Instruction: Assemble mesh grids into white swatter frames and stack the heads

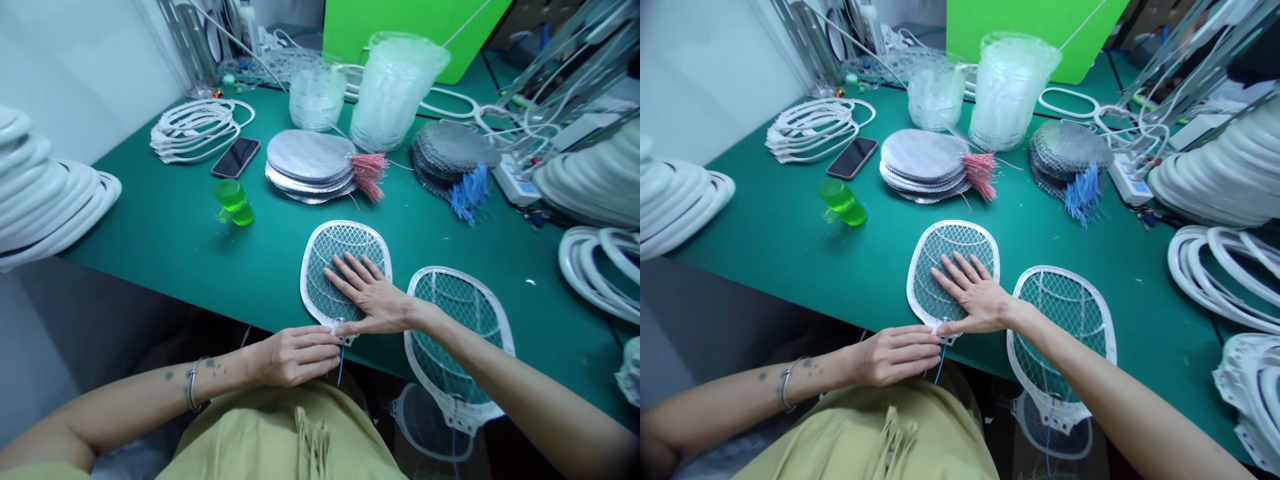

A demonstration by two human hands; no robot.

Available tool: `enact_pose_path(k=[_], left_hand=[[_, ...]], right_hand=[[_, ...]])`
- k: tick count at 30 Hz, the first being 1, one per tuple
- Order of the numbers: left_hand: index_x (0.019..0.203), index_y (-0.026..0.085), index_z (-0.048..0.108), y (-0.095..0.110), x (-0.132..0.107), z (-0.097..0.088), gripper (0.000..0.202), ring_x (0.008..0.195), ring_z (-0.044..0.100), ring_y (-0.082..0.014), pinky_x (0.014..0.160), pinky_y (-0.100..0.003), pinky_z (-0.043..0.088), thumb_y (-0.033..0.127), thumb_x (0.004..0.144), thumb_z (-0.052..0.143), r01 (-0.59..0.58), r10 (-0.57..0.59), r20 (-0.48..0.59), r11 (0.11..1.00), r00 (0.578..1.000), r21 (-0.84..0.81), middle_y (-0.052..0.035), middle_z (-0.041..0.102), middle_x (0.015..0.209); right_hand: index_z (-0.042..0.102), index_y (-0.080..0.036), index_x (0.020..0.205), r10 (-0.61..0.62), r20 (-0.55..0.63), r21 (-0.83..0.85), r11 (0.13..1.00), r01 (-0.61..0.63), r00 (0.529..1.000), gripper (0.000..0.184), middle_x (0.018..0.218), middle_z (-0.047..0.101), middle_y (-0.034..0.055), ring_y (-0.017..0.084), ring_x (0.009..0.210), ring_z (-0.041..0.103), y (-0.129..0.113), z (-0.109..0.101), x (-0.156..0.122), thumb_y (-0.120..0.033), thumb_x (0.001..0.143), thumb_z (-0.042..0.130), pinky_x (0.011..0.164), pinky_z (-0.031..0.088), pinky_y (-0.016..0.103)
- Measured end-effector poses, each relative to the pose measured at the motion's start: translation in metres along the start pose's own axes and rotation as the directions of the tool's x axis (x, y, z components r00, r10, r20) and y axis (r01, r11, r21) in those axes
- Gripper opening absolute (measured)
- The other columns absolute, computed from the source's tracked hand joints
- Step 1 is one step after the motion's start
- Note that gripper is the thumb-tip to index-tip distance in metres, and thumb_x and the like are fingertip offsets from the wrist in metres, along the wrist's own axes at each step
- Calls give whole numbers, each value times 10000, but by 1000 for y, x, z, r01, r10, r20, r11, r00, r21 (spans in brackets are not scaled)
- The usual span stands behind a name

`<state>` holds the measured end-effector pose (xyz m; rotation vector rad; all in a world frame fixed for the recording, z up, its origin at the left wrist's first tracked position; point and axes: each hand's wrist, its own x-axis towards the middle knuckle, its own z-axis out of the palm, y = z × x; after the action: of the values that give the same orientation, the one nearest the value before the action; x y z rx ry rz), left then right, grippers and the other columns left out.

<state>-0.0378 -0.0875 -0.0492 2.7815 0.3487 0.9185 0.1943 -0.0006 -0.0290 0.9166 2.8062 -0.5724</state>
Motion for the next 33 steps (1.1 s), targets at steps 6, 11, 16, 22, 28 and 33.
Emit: enact_pose_path(k=[6,11,16,22,28,33], left_hand=[[1005,105,677,3,6,2,155,1016,689,-193,1000,-334,526,121,921,547,-17,13,-71,998,997,-53,-115,748,965],[965,107,664,18,11,19,127,854,706,-174,873,-312,577,98,870,579,178,-185,-222,983,957,-49,-79,748,862],[917,146,644,33,13,23,207,834,700,-166,801,-316,571,40,845,482,408,-439,-237,897,867,-168,-81,730,820],[964,126,636,35,9,36,216,831,705,-172,860,-326,562,50,833,482,322,-331,-275,943,903,-78,-68,737,804],[940,146,657,20,16,5,141,865,709,-165,914,-290,542,105,892,531,239,-249,-36,956,968,-171,-52,747,863],[1355,210,492,-32,43,-46,432,1190,590,-186,1012,-268,471,383,960,518,575,-517,253,732,818,-364,-64,616,1307]], right_hand=[[41,-232,1535,-1,-61,-21,1000,0,998,1053,1588,-52,90,358,1446,-38,0,5,0,-811,754,445,1149,-22,551],[46,-243,1537,4,-99,-49,999,-8,995,1076,1595,-31,72,355,1452,-16,1,11,0,-821,729,457,1152,-18,537],[95,-236,1539,24,-116,-66,997,-31,993,1098,1598,-2,70,349,1456,-6,-1,13,0,-822,699,490,1153,-42,523],[120,-241,1538,47,-128,-58,997,-55,991,1118,1600,26,61,343,1458,8,-3,14,1,-814,668,526,1152,-58,524],[124,-242,1536,68,-111,-48,996,-74,991,1117,1600,29,64,327,1461,-14,-6,10,1,-785,663,559,1151,-49,534],[104,-210,1538,67,-25,6,998,-67,997,1149,1600,10,83,348,1454,-47,-6,7,1,-786,659,570,1146,-61,559]])
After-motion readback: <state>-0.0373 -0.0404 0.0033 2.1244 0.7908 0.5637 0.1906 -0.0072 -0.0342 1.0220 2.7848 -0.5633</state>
